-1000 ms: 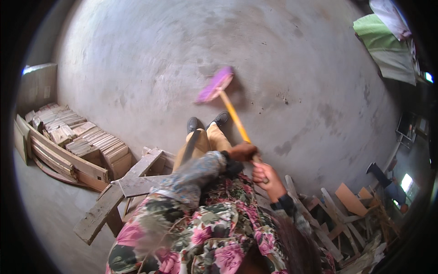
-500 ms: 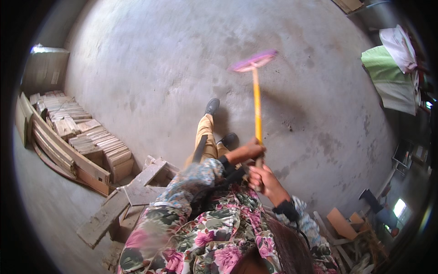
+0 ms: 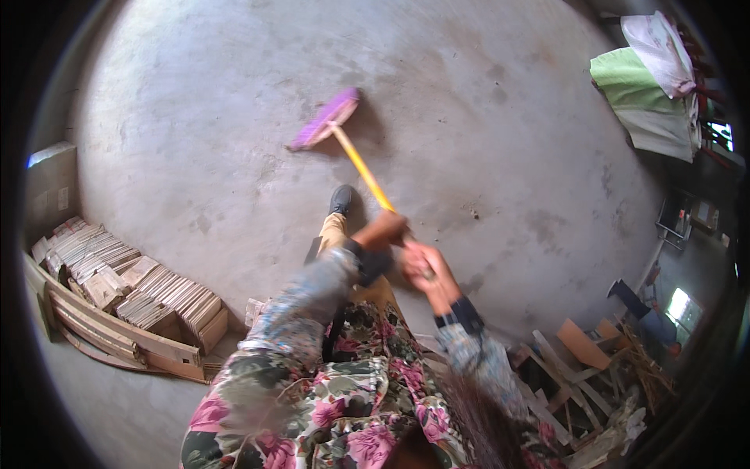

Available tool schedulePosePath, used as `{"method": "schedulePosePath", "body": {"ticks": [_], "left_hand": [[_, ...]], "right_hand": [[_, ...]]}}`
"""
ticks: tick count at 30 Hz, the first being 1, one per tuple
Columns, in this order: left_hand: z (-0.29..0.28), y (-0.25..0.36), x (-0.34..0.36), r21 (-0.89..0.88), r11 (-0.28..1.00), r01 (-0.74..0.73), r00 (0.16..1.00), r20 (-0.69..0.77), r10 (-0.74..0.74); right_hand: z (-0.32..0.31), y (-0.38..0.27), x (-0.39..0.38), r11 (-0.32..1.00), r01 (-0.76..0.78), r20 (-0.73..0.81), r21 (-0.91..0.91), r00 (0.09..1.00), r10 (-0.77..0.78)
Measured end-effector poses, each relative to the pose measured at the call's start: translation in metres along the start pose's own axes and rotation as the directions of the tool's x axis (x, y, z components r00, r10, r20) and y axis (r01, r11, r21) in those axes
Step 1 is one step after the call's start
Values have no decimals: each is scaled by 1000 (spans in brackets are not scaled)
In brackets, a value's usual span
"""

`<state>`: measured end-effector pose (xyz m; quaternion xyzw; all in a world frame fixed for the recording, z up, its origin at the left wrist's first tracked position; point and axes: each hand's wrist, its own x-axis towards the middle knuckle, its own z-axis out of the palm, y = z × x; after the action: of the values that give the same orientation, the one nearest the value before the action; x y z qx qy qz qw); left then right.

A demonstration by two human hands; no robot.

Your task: The person sweeps the floor using a broom, pushing debris across the concrete surface and around furniture and storage racks.

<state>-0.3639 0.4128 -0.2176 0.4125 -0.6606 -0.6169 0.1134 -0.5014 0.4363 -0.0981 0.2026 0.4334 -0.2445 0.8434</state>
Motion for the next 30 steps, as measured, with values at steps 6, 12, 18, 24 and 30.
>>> {"method": "schedulePosePath", "body": {"ticks": [6,12,18,24,30], "left_hand": [[86,81,102,-604,779,-166,968,52,246],[63,125,109,-897,182,402,909,414,34],[-9,103,58,-720,636,277,910,-15,-414],[-102,31,74,-701,615,360,724,-206,-658],[-62,-1,149,35,985,167,985,-38,-166]], "right_hand": [[-18,-40,-87,965,257,-371,47,902,-222],[27,-27,-81,817,287,-495,-500,680,-542],[42,-21,-58,954,211,-162,-215,955,-248],[72,-85,42,981,-26,86,-190,995,43],[16,-149,43,999,-43,159,10,986,41]]}}
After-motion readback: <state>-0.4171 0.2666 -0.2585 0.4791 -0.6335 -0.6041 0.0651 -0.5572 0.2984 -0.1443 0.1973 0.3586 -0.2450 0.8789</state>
